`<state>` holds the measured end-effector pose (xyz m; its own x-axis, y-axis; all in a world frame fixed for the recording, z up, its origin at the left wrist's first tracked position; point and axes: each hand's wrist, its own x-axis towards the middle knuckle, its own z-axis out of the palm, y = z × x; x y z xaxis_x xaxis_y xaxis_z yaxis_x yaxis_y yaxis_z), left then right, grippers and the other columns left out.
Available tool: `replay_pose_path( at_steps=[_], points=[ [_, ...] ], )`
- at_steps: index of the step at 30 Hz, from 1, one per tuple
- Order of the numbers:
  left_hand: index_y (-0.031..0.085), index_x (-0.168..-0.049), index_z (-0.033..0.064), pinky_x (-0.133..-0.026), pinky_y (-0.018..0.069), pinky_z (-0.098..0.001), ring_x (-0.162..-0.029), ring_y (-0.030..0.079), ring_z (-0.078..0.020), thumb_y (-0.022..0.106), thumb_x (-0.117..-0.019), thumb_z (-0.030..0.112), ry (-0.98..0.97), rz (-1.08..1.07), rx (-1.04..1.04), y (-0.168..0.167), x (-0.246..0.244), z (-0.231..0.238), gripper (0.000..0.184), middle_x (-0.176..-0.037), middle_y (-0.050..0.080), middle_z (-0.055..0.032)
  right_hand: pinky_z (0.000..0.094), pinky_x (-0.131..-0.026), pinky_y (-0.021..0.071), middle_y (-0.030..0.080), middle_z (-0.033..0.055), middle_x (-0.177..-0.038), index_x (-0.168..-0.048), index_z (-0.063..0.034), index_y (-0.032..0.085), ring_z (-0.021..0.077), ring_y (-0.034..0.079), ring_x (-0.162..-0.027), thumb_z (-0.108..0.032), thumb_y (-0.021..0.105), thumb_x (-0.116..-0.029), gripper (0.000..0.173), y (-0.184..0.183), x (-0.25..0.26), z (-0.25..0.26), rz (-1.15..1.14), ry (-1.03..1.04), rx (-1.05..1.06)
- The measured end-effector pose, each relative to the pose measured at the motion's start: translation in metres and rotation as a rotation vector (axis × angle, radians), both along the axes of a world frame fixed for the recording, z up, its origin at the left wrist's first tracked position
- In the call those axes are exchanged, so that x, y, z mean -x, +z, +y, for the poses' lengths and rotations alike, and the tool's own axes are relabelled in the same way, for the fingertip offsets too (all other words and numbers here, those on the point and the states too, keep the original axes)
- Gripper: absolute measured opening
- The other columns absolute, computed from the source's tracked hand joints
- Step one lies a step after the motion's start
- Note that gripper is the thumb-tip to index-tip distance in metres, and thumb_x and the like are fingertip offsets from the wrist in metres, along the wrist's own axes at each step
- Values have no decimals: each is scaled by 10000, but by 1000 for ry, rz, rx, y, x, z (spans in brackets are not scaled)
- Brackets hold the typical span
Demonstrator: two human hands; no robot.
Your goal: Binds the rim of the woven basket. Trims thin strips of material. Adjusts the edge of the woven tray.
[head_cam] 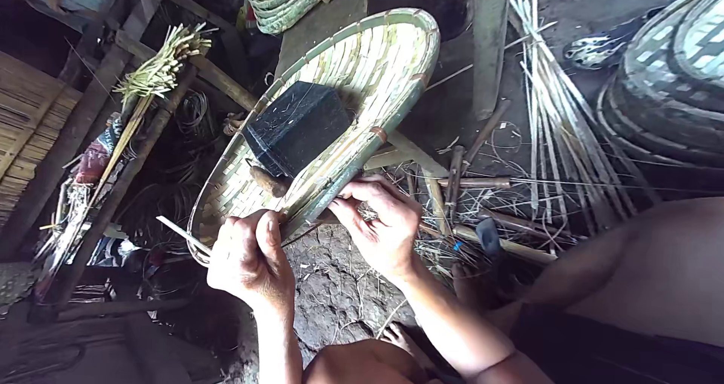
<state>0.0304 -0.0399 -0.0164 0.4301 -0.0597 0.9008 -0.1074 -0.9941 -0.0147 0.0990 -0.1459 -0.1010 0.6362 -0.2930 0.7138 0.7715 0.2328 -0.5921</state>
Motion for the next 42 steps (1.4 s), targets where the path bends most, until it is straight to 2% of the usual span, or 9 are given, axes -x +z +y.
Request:
replay_pose_path(
  at_steps=[5,9,12,16,19,22,30,39,42],
  points=[
    [648,-740,28,-579,405,-195,-604,534,-37,478,-1084,287,4,7,-4,-1,0,-1,463,-632,541,-14,175,-667,556,673,120,-789,-885,42,655,97,667,-699,-8,669,-900,54,8,13,-5,-29,-15,164],
    [664,-763,22,-583,422,-177,-628,556,-10,538,-1064,245,-31,49,32,3,4,-1,395,-669,577,-2,234,-632,540,668,118,-758,-844,-15,632,161,663,-679,-33,589,-975,139,-10,57,16,-194,285,299],
    [652,-765,26,-595,415,-173,-635,544,-5,539,-1068,278,-64,59,36,3,4,2,410,-675,560,1,164,-694,567,711,104,-821,-937,39,658,59,689,-734,-42,612,-975,101,-24,46,-9,36,344,189],
    [669,-764,8,-605,422,-162,-645,545,7,529,-1068,209,-54,54,52,4,3,-1,390,-680,571,0,200,-632,519,673,92,-868,-1155,39,644,80,616,-691,-148,648,-984,254,-15,15,-45,168,13,355],
    [660,-758,0,-591,417,-171,-630,543,-5,500,-1076,181,-35,41,42,4,1,-2,399,-674,572,-10,355,-466,429,627,99,-774,-1076,2,664,216,580,-570,-384,747,-903,431,3,9,-37,217,-153,546],
    [654,-753,12,-592,425,-177,-628,552,-6,488,-1081,206,-7,40,33,4,1,-3,416,-674,576,-5,357,-446,389,606,81,-681,-892,-23,652,225,580,-536,-512,717,-864,494,9,4,-21,163,-275,556],
    [649,-750,9,-594,411,-185,-631,542,-24,459,-1090,216,1,30,7,2,2,-1,442,-662,548,-8,272,-454,387,606,54,-685,-790,-58,660,132,547,-529,-146,641,-937,173,9,-5,-28,25,-39,442],
    [675,-756,27,-577,408,-205,-611,537,-47,478,-1088,288,9,68,-30,-3,6,0,466,-649,548,-20,355,-448,377,625,114,-633,-710,-50,620,224,595,-521,-128,547,-956,269,6,-15,-34,-38,-303,495],
    [676,-753,14,-593,417,-219,-621,557,-58,509,-1074,250,-13,82,-5,-1,6,0,432,-653,570,-36,320,-412,382,555,62,-574,-666,-56,603,173,545,-475,-118,599,-874,218,7,19,-13,-65,-88,441]
  ],
)
